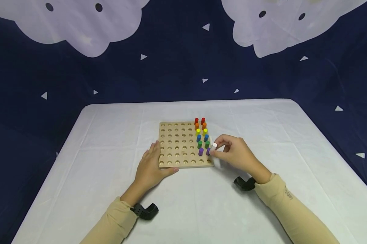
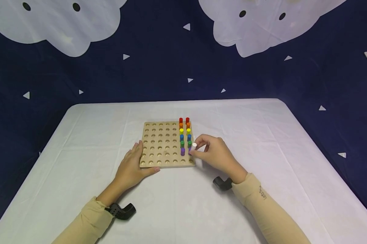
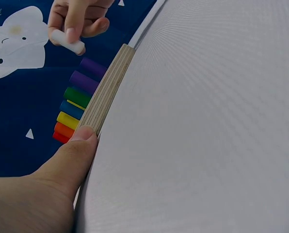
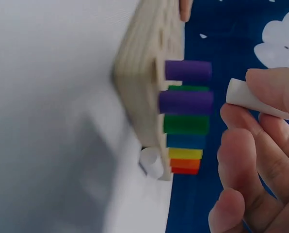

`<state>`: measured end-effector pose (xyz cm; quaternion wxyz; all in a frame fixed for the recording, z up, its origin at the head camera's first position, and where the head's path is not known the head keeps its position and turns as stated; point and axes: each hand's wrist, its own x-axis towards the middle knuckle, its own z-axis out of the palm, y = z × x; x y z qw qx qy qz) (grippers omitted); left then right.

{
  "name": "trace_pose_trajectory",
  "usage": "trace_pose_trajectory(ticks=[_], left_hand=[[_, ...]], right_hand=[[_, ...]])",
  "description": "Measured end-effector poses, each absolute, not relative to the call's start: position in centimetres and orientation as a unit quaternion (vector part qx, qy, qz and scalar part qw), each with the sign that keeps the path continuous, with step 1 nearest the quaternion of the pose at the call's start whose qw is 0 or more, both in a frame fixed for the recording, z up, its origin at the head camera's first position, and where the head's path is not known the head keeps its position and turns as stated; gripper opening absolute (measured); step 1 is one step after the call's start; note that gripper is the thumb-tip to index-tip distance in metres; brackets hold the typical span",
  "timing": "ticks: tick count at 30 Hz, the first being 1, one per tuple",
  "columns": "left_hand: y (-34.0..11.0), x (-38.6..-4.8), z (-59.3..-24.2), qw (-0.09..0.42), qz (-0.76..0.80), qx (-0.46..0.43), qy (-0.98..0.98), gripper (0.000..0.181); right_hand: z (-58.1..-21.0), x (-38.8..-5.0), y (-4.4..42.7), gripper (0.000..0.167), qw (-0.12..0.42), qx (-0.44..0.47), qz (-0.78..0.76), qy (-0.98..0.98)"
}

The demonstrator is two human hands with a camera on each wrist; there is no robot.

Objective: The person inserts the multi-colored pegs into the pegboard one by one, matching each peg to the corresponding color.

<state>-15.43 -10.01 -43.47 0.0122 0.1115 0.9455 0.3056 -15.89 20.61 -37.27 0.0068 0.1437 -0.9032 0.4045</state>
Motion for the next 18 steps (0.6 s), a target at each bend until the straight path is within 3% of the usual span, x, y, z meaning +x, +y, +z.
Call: trace_pose_trajectory(ticks=[18], left_hand=[[-10.0, -15.4, -43.5, 0.013, 0.310, 0.111, 0.944, 0.126]], right_hand=[[-38.0, -15.2, 18.0, 0.014, -0.042, 0.202, 0.325, -0.923]])
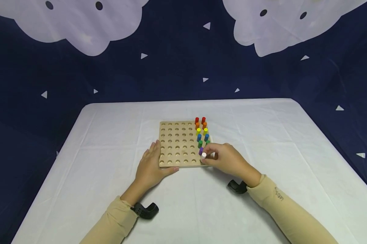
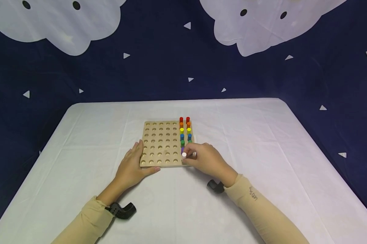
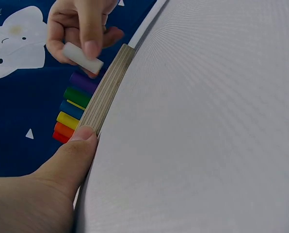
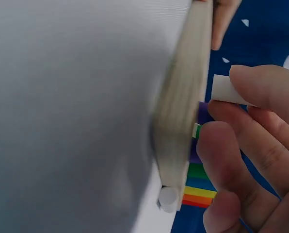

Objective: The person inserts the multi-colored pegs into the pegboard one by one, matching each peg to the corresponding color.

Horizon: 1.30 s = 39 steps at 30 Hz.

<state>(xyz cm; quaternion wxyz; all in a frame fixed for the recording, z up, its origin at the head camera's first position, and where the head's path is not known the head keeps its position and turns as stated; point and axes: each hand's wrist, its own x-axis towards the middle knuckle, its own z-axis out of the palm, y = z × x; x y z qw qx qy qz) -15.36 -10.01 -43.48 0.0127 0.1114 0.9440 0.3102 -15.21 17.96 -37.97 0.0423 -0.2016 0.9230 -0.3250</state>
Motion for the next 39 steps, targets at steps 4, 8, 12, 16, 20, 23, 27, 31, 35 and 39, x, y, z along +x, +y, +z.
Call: trace_pose_trajectory(ticks=[4, 8, 12, 16, 20, 23, 27, 31, 35, 39], left_hand=[[-9.9, -15.4, -43.4, 0.014, 0.311, 0.113, 0.944, 0.126], [-10.0, -15.4, -43.4, 0.011, 0.309, 0.114, 0.944, 0.126], [-10.0, -15.5, -43.4, 0.008, 0.307, 0.116, 0.945, 0.125], [-9.9, -15.5, -43.4, 0.008, 0.306, 0.117, 0.945, 0.125], [-9.9, -15.4, -43.3, 0.011, 0.306, 0.114, 0.945, 0.126], [-9.9, -15.5, -43.3, 0.013, 0.304, 0.112, 0.946, 0.126], [-10.0, -15.5, -43.3, 0.011, 0.303, 0.111, 0.947, 0.126], [-10.0, -15.4, -43.2, 0.007, 0.303, 0.113, 0.946, 0.126], [-10.0, -15.4, -43.2, 0.005, 0.304, 0.116, 0.945, 0.126], [-10.0, -15.3, -43.3, 0.010, 0.306, 0.115, 0.945, 0.126]], right_hand=[[-38.4, -15.2, 17.9, 0.016, 0.035, -0.211, -0.304, 0.928], [-38.6, -15.1, 17.9, 0.015, 0.023, -0.219, -0.297, 0.929], [-38.5, -15.1, 17.8, 0.015, 0.008, -0.225, -0.279, 0.933], [-38.5, -15.1, 17.6, 0.015, -0.001, -0.224, -0.264, 0.938], [-38.2, -14.9, 17.6, 0.015, 0.001, -0.221, -0.259, 0.940], [-37.7, -14.7, 18.0, 0.016, 0.002, -0.217, -0.273, 0.937], [-36.9, -14.9, 18.9, 0.014, -0.023, -0.210, -0.310, 0.927], [-36.7, -16.0, 20.3, 0.012, -0.056, -0.183, -0.310, 0.931], [-37.2, -17.5, 21.3, 0.021, -0.035, -0.149, -0.263, 0.953], [-38.1, -18.4, 21.6, 0.030, 0.012, -0.136, -0.219, 0.966]])
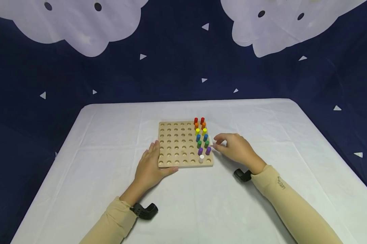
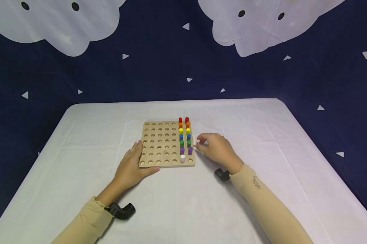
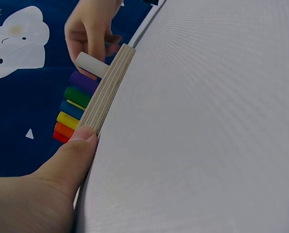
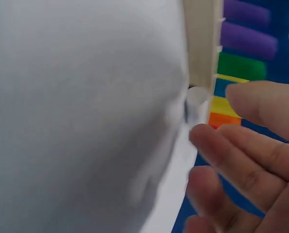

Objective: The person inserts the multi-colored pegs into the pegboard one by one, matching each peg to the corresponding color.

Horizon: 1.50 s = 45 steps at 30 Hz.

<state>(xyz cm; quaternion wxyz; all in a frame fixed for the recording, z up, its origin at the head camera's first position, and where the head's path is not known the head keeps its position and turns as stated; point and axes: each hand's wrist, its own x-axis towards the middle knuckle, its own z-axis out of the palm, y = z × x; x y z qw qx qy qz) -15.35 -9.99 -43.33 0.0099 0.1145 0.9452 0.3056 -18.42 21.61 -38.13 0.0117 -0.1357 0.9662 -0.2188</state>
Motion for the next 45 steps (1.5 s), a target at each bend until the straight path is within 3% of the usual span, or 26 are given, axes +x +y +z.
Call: trace_pose_trajectory(ticks=[24, 32, 39, 45], left_hand=[[-10.0, -15.3, -43.2, 0.011, 0.306, 0.113, 0.945, 0.126], [-10.0, -15.4, -43.5, 0.010, 0.306, 0.113, 0.945, 0.126], [-10.0, -15.3, -43.4, 0.010, 0.308, 0.115, 0.944, 0.126], [-10.0, -15.3, -43.3, 0.010, 0.309, 0.115, 0.944, 0.126]], right_hand=[[-38.5, -20.7, 20.5, 0.040, 0.081, -0.109, -0.167, 0.977], [-38.2, -21.2, 20.2, 0.020, 0.088, -0.117, -0.153, 0.977], [-38.0, -21.2, 20.0, 0.037, 0.088, -0.109, -0.128, 0.982], [-37.7, -21.3, 19.8, 0.018, 0.092, -0.124, -0.112, 0.982]])
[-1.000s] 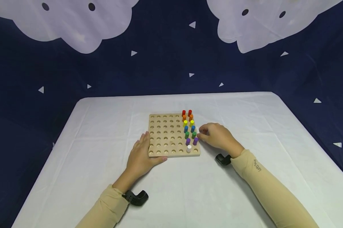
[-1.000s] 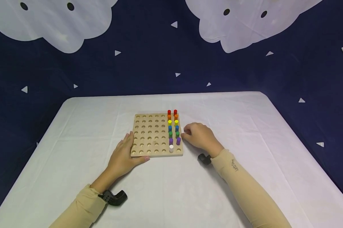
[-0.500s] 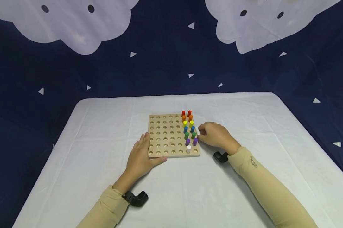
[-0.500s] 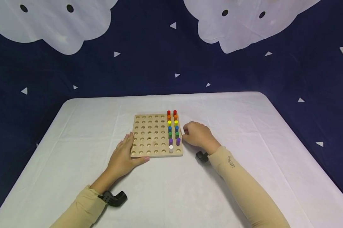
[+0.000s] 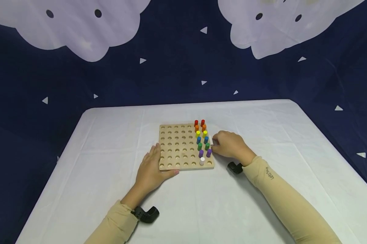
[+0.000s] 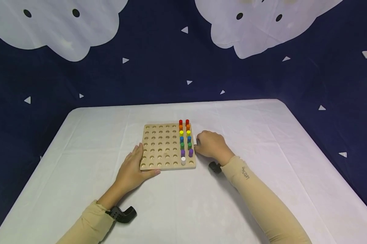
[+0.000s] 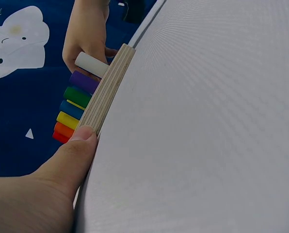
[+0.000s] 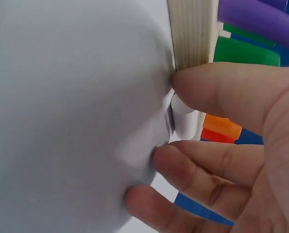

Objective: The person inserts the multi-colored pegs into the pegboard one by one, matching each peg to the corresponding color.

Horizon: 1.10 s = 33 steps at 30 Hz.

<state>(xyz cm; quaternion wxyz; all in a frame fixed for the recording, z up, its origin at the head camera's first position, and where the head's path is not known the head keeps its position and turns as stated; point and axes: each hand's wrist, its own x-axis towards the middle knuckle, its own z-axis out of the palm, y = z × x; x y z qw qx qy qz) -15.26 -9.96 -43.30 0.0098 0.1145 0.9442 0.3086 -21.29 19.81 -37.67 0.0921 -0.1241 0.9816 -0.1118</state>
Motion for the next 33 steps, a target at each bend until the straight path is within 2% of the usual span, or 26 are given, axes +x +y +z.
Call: trace_pose_trajectory(ticks=[7, 11, 15, 21, 25, 30, 33], left_hand=[[-9.9, -15.2, -43.4, -0.002, 0.308, 0.117, 0.944, 0.126], [-10.0, -15.2, -43.4, 0.006, 0.307, 0.113, 0.945, 0.126], [-10.0, -15.2, -43.5, 0.014, 0.307, 0.110, 0.945, 0.127], [-10.0, -15.3, -43.5, 0.005, 0.308, 0.115, 0.944, 0.126], [-10.0, -15.3, -43.5, 0.009, 0.308, 0.114, 0.944, 0.126], [-10.0, -15.3, -43.6, 0.008, 0.308, 0.115, 0.944, 0.126], [-10.0, -15.3, -43.6, 0.004, 0.309, 0.117, 0.944, 0.126]], right_hand=[[-37.9, -21.5, 19.7, 0.017, 0.069, -0.142, -0.098, 0.983], [-38.1, -21.5, 19.7, 0.022, 0.062, -0.149, -0.090, 0.983], [-38.0, -21.3, 19.8, 0.017, 0.063, -0.155, -0.078, 0.983], [-37.7, -20.9, 20.3, 0.039, 0.074, -0.156, -0.079, 0.982], [-37.9, -21.0, 20.9, 0.045, 0.088, -0.148, -0.108, 0.979], [-38.1, -21.4, 21.4, 0.045, 0.097, -0.139, -0.151, 0.974], [-38.2, -21.5, 21.4, 0.037, 0.094, -0.141, -0.153, 0.974]])
